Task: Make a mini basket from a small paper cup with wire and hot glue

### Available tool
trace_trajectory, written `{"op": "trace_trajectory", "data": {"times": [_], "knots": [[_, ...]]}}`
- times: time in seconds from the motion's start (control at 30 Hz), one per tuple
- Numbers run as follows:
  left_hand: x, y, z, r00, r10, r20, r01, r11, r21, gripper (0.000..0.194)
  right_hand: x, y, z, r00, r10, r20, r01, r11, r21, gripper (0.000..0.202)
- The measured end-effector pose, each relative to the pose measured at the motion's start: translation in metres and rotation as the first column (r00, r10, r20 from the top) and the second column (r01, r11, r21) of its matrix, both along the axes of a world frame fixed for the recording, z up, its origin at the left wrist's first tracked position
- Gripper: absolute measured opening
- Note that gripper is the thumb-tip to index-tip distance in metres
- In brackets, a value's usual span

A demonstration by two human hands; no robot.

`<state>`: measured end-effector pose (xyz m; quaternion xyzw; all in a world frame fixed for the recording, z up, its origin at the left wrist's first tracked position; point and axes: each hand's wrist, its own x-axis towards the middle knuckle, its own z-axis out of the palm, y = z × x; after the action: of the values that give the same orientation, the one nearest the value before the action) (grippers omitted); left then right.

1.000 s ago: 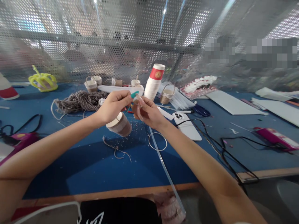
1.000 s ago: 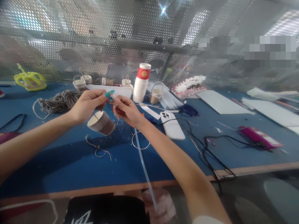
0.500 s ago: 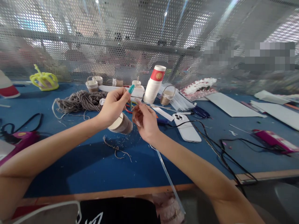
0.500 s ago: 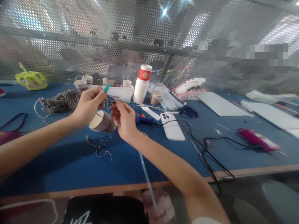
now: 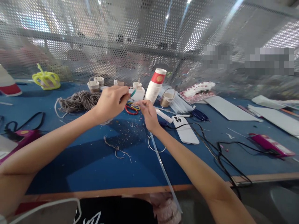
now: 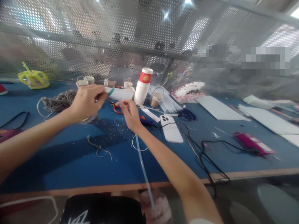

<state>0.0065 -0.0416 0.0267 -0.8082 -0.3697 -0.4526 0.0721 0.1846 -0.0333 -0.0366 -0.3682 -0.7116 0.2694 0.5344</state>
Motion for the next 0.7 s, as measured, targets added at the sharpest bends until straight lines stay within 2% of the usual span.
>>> {"op": "trace_trajectory", "data": {"times": [0.07,0.13,0.23,0.3,0.37,0.47,0.5,0.53,0.6,0.63,0.7], "knots": [[-0.001,0.008,-0.006,0.995,-0.014,-0.099,0.013,1.000,-0.003,0.020,-0.004,-0.003,-0.008,0.971,0.221,0.097,-0.211,0.973,-0.098,0.054],[-0.001,0.015,-0.013,0.984,-0.016,-0.175,0.009,0.999,-0.038,0.020,-0.010,-0.007,-0.020,0.905,0.396,0.157,-0.353,0.904,-0.243,0.087],[0.000,0.021,-0.020,0.972,-0.024,-0.234,-0.007,0.992,-0.128,0.021,-0.020,-0.012,-0.036,0.889,0.423,0.173,-0.319,0.845,-0.429,0.110],[0.000,0.022,-0.021,0.975,-0.062,-0.214,0.024,0.984,-0.174,0.020,-0.025,-0.013,-0.040,0.914,0.365,0.180,-0.249,0.852,-0.461,0.108],[-0.003,0.023,-0.021,0.975,-0.138,-0.174,0.101,0.973,-0.207,0.024,-0.027,-0.014,-0.038,0.935,0.286,0.209,-0.174,0.885,-0.432,0.100],[-0.014,0.030,-0.017,0.955,-0.257,-0.149,0.204,0.932,-0.298,0.034,-0.023,-0.011,-0.028,0.946,0.155,0.283,-0.045,0.932,-0.359,0.074],[-0.020,0.034,-0.015,0.953,-0.260,-0.154,0.195,0.919,-0.343,0.036,-0.021,-0.009,-0.025,0.938,0.106,0.331,0.007,0.946,-0.324,0.061],[-0.027,0.037,-0.013,0.952,-0.255,-0.172,0.169,0.902,-0.398,0.039,-0.018,-0.008,-0.021,0.915,0.055,0.399,0.062,0.959,-0.275,0.046],[-0.042,0.043,-0.011,0.946,-0.243,-0.213,0.108,0.859,-0.500,0.061,-0.012,-0.007,-0.015,0.824,-0.041,0.565,0.153,0.977,-0.152,0.025],[-0.050,0.044,-0.010,0.940,-0.256,-0.225,0.097,0.835,-0.541,0.073,-0.010,-0.007,-0.012,0.772,-0.072,0.632,0.178,0.978,-0.106,0.027],[-0.062,0.045,-0.013,0.923,-0.332,-0.194,0.151,0.777,-0.611,0.092,-0.007,-0.009,-0.008,0.720,-0.096,0.688,0.201,0.977,-0.073,0.038]]}}
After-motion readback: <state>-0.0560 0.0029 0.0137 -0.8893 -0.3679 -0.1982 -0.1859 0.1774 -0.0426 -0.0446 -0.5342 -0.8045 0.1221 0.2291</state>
